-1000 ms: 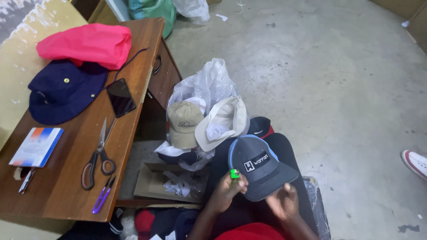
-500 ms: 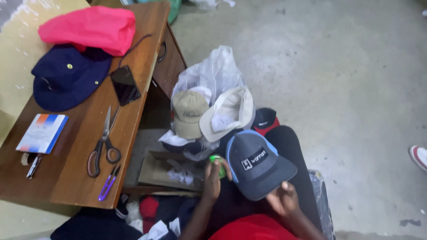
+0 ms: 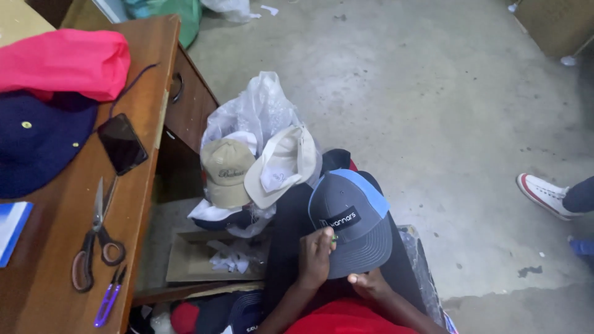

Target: The person is marking specific points on various baseball caps using a green marker, likely for quality control or as a guide for further assembly.

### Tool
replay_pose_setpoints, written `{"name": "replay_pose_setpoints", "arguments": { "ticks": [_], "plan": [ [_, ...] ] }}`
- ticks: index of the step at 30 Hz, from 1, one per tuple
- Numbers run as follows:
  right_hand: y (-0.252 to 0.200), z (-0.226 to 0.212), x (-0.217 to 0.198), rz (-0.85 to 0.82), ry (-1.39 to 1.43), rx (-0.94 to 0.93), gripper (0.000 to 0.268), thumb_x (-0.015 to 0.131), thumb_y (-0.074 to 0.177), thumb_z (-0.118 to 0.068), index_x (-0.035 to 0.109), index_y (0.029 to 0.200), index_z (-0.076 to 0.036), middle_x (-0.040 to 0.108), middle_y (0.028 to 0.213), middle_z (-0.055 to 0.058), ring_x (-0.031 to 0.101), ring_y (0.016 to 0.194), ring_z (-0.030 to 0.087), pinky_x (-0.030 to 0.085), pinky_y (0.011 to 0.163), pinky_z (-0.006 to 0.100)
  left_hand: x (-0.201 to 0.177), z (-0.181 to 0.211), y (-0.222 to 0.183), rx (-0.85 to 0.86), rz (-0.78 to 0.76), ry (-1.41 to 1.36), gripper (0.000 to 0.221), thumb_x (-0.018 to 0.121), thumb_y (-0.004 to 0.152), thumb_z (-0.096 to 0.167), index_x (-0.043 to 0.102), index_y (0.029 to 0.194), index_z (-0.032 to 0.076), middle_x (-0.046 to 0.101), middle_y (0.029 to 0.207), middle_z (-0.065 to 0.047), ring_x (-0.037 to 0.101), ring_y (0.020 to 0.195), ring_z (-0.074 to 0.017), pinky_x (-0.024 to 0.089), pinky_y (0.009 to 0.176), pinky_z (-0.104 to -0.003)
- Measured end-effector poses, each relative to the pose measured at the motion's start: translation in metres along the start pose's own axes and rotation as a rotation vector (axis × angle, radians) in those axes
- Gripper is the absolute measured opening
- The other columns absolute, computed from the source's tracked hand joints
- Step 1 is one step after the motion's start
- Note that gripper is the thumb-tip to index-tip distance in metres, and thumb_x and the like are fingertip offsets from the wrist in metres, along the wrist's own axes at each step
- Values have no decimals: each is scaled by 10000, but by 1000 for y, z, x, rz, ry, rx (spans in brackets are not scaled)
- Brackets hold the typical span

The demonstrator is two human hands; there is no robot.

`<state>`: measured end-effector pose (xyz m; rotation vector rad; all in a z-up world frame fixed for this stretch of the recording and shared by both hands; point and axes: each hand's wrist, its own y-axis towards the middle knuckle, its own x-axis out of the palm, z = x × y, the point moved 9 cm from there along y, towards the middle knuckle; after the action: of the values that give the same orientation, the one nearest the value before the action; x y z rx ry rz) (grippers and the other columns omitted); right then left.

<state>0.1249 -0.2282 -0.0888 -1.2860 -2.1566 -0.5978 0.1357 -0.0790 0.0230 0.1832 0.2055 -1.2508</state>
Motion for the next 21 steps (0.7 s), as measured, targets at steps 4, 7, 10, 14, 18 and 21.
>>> {"name": "replay_pose_setpoints", "arguments": {
  "ticks": [4,7,10,14,18,21],
  "plan": [
    [-2,-2,-4,-30,292,-36,863,831,921,-188,325,1581,42,524,1533,302,515,1415,461,348,1218,599,-1,-34,13,-102,81,58,554,461,1012,391,555,543,111,573,493,-42,592,527,-202,423,623,-437],
    [-12,3,-20,-131,375,-27,776,799,995,-72,328,1610,-19,480,1591,260,428,1488,450,301,1242,624,-2,-70,13,-169,123,131,543,463,974,428,589,553,109,640,535,-32,626,557,-199,428,636,-445],
    [-17,16,-36,-32,366,39,862,830,903,-103,329,1596,7,541,1541,272,507,1432,449,344,1217,601,0,-75,11,-249,115,172,532,451,955,429,605,557,113,665,561,-46,633,572,-229,419,629,-456],
    [-15,19,-44,-83,374,25,881,767,946,-22,250,1658,-58,446,1630,241,417,1506,429,278,1265,592,7,-78,14,-149,123,220,520,448,987,359,632,583,89,688,590,-100,644,588,-321,425,659,-509],
    [-16,22,-51,-94,298,2,855,802,929,-49,286,1611,-39,523,1536,229,484,1438,425,356,1206,597,5,-75,22,-119,112,266,546,461,1016,385,604,566,109,628,550,-142,643,569,-374,451,607,-482],
    [-19,38,-64,-53,236,19,863,842,893,-70,327,1585,-30,546,1511,227,511,1411,419,379,1189,589,2,-63,22,-133,103,245,567,489,1026,367,567,537,91,590,526,-175,628,540,-383,488,555,-435]
  ]
}}
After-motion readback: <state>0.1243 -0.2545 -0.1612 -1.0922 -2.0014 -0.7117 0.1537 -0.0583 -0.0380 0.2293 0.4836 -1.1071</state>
